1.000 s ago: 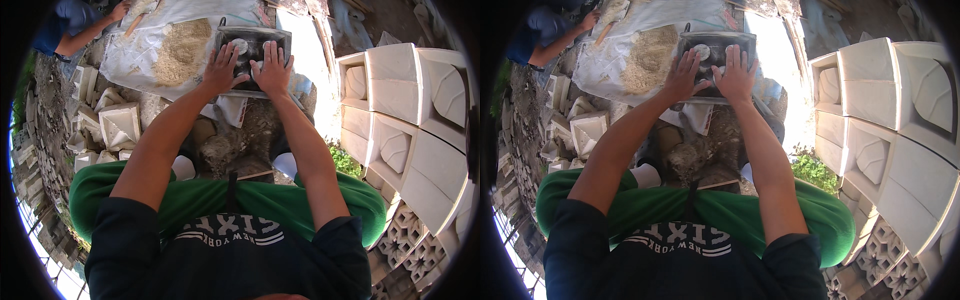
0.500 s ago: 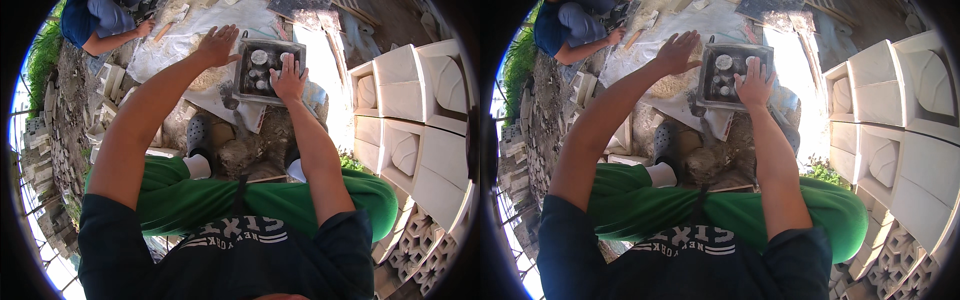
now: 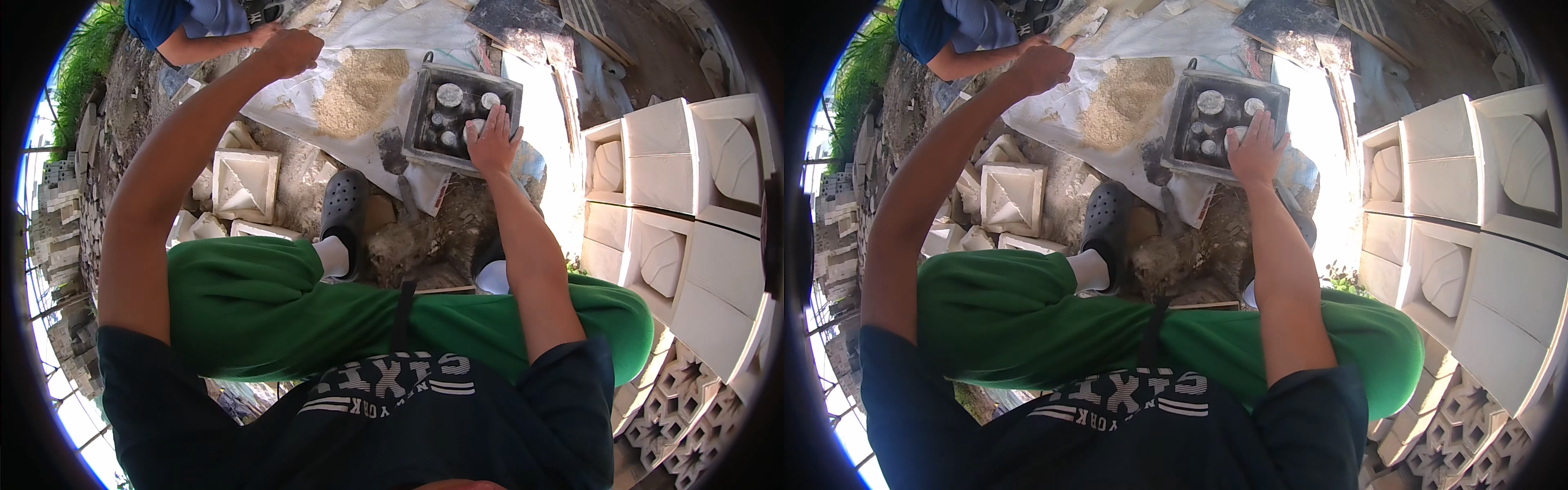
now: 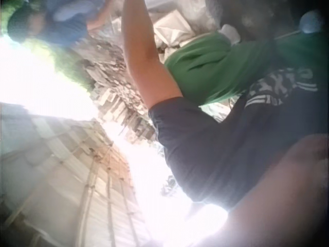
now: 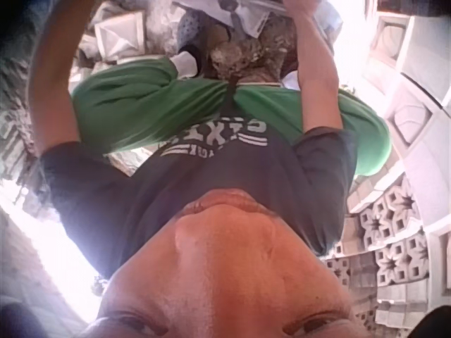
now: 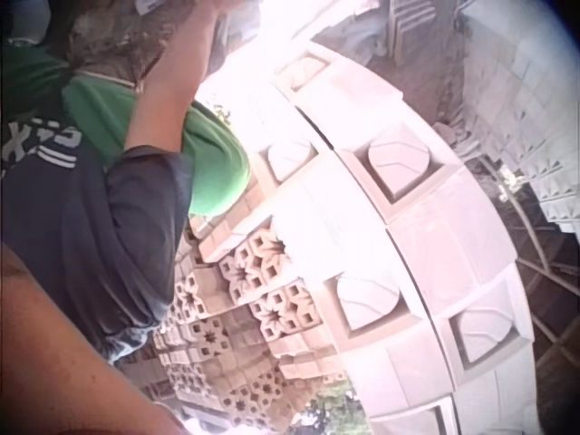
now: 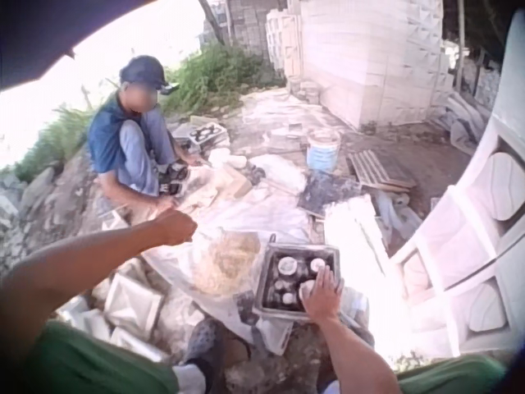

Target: The person scrapes sand-like material into a metal mold, presses it down with their hands, and then uses a heavy tool to pack the material firmly into the mold.

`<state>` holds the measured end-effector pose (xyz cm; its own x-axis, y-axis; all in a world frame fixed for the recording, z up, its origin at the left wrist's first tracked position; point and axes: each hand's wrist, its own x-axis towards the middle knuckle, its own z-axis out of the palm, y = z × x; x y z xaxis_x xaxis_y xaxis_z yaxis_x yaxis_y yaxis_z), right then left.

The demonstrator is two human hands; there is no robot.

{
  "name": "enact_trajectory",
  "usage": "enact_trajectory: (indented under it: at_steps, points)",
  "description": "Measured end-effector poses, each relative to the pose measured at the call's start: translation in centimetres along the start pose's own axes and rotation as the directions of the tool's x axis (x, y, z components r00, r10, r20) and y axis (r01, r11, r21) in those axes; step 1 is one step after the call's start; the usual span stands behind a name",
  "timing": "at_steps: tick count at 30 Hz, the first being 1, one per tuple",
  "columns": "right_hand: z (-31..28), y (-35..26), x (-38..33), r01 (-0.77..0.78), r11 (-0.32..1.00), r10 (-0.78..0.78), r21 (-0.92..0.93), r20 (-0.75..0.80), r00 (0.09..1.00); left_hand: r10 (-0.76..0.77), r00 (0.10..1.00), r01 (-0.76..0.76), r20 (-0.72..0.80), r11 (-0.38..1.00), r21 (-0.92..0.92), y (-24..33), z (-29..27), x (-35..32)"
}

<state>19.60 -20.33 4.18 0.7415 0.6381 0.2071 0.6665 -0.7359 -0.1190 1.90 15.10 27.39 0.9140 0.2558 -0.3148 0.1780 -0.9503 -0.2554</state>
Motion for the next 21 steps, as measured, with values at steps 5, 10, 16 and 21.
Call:
enact_trajectory:
  at_steps: [5, 10, 16, 21]
  points:
    - [-0.1, -0.2, 0.3, -0.006, 1.000, 0.006, 0.005, 0.052, 0.999, 0.120, 0.992, -0.120, 0.030, 0.993, -0.023, 0.2, 1.6, -0.4]
    - [-0.3, 0.1, -0.1, 0.003, 0.999, -0.006, 0.046, 0.069, 0.998, 0.227, 0.974, -0.228, -0.017, 0.971, -0.075, -0.2, 3.4, -0.5]
    - [-2.4, -2.2, -0.3, -0.277, 0.877, 0.240, 0.393, 0.139, 0.961, 0.072, 0.989, -0.109, -0.126, 0.943, -0.315, -0.5, 11.1, -1.5]
    - [-5.3, -7.1, -3.1, 0.254, 0.840, -0.267, 0.479, -0.043, 0.963, -0.226, 0.973, 0.197, 0.038, 0.742, -0.640, 2.9, 18.1, -2.2]
